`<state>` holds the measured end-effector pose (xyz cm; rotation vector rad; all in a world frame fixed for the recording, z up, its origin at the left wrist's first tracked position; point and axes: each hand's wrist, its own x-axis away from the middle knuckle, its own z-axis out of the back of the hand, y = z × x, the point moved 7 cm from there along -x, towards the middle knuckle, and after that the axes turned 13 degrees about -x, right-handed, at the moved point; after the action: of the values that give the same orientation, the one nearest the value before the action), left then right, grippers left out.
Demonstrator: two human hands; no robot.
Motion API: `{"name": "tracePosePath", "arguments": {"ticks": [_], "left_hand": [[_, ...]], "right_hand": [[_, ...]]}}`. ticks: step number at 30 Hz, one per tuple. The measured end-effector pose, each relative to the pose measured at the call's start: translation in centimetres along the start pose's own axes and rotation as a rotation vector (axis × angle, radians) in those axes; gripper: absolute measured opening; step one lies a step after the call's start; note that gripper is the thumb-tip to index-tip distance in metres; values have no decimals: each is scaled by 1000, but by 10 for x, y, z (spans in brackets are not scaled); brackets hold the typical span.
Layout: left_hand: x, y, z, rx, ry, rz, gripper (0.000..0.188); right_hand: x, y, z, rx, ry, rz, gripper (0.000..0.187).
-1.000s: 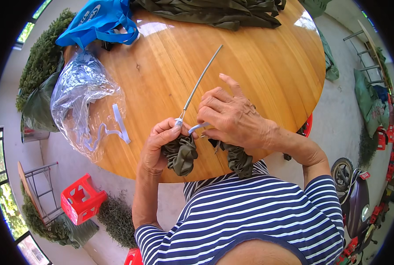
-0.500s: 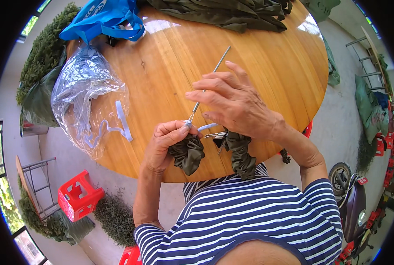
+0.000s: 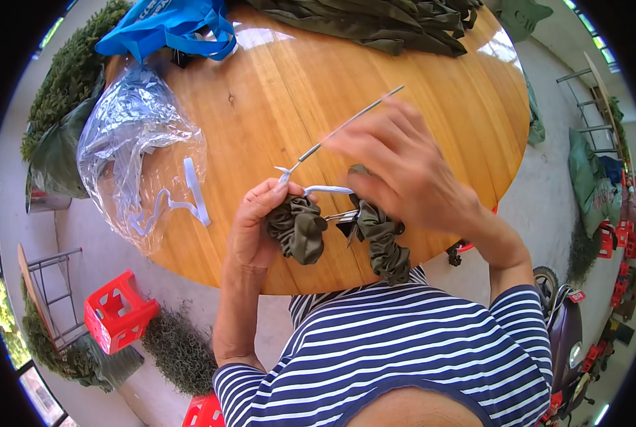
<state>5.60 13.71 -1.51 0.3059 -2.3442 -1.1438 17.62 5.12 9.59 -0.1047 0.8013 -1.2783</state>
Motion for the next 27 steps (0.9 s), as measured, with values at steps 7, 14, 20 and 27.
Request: {"name": "tracePosePath", "arguments": {"ticks": [7,14,20,27], "left_hand": [[-3,12,-16,74,-70,-3,19],[-7,15,-19,92,-64,-13,20],[-10,7,-18,95,-35,26,20],[-3,8,-28,82,-74,25,21]], "right_hand": [[59,-13,-16,196,-92,-229,22],[54,35,29,437,-166,-157,13],[34,3,14,170,193,-155,18],[15,12,-24,206,179,-186,25]]}}
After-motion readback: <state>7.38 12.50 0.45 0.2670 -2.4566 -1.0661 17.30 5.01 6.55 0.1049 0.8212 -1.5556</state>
